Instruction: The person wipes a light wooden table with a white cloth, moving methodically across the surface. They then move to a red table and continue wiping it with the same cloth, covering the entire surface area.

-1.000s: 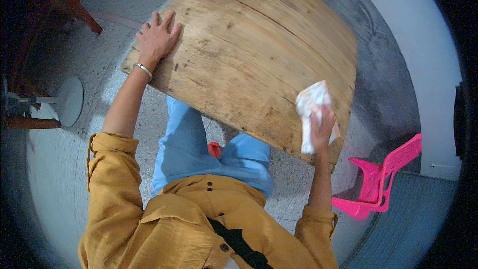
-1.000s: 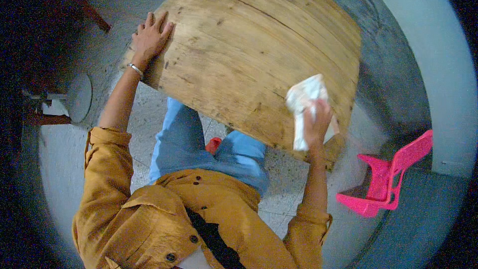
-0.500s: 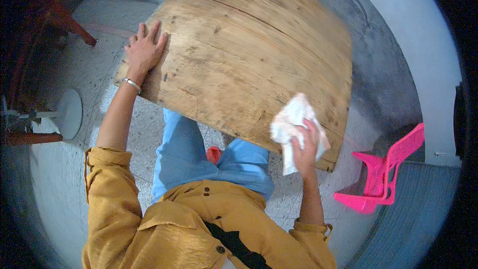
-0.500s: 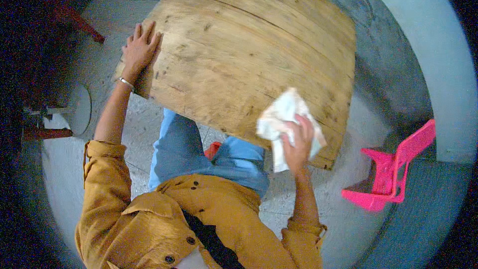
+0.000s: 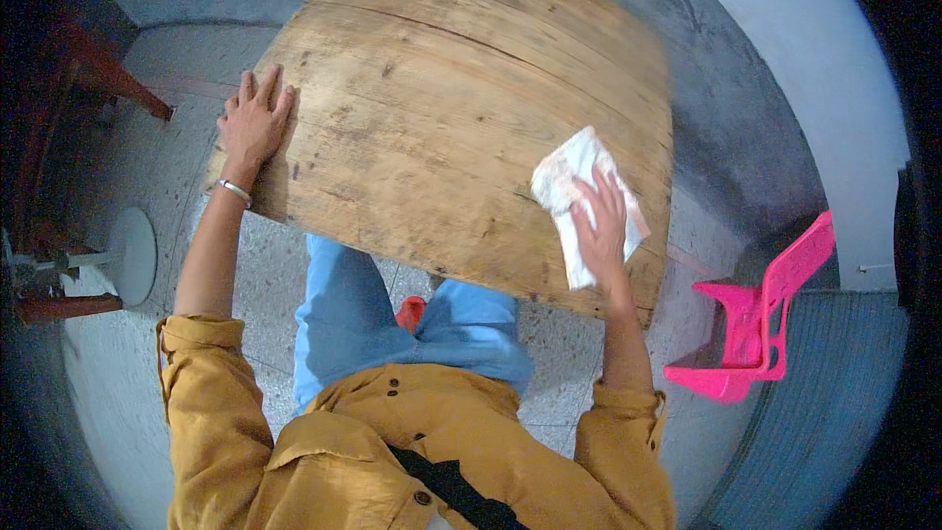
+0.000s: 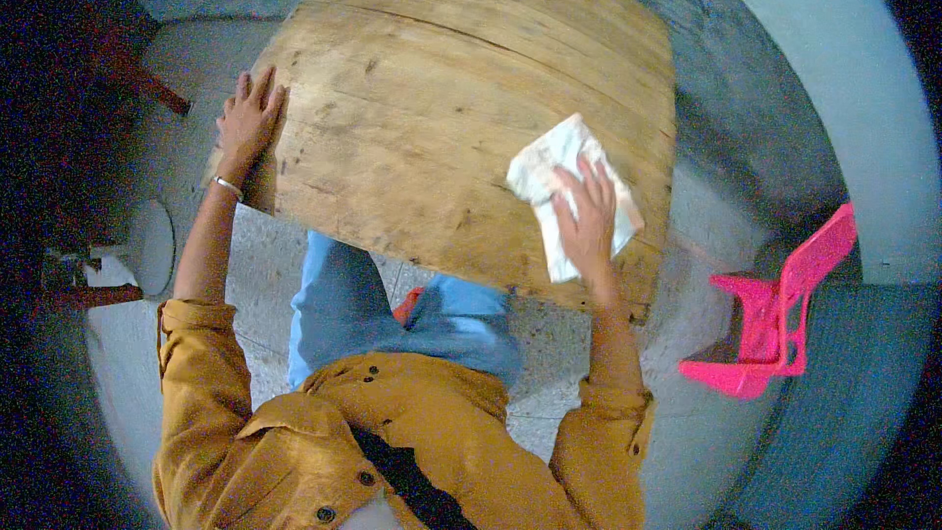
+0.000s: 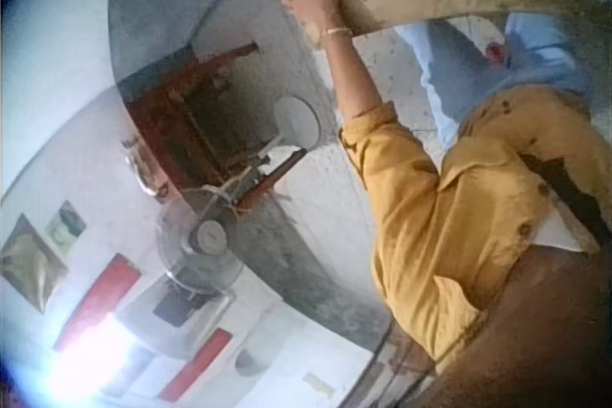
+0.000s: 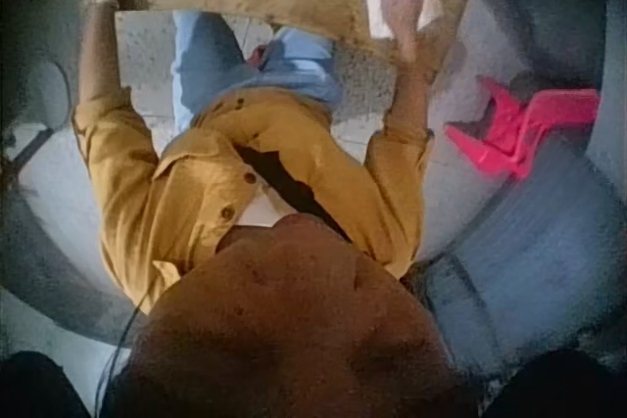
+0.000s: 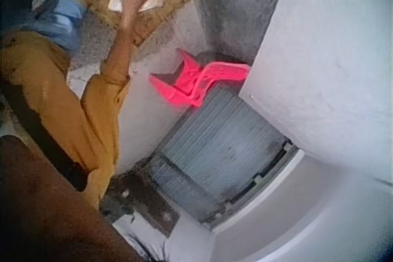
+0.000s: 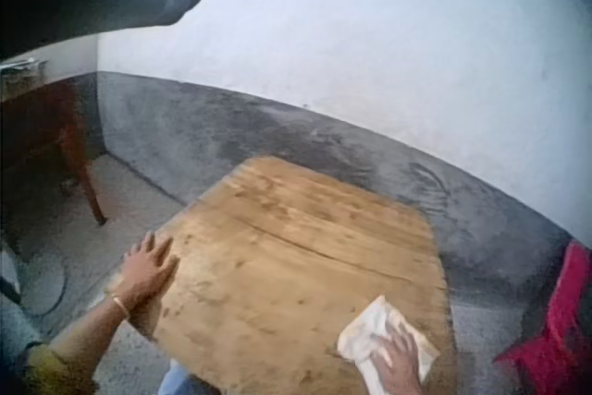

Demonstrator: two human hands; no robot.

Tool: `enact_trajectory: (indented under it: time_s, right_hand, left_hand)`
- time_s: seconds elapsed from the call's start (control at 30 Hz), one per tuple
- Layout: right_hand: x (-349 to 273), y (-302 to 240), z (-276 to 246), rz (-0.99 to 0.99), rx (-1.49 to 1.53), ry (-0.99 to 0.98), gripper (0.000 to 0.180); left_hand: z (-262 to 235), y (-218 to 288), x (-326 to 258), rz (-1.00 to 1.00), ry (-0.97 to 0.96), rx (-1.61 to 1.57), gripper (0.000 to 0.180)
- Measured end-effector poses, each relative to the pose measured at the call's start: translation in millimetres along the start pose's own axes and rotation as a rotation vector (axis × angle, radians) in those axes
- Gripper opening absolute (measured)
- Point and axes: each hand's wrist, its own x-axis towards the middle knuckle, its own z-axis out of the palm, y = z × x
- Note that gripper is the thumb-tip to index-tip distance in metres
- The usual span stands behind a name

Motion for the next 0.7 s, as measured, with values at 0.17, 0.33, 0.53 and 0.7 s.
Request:
enact_trajectory:
  time_s: [0.17,0.33,0.53,0.7]
  right_hand:
    - [-54,52,-16,0.249,-0.106,0.012,0.034]
    - [-17,183,-17,0.399,-0.111,0.216,0.038]
    - [80,175,22,0.328,-0.295,0.172,0.041]
    - [56,56,23,-0.003,-0.029,0.039,0.034]
  left_hand:
    - [-8,3,-4,-0.053,-0.032,0.019,0.053]
    - [-2,9,0,-0.041,-0.026,0.014,0.052]
    - [-4,14,3,-0.03,-0.028,0.018,0.052]
    - [-1,-1,-1,-0.032,-0.015,0.019,0.052]
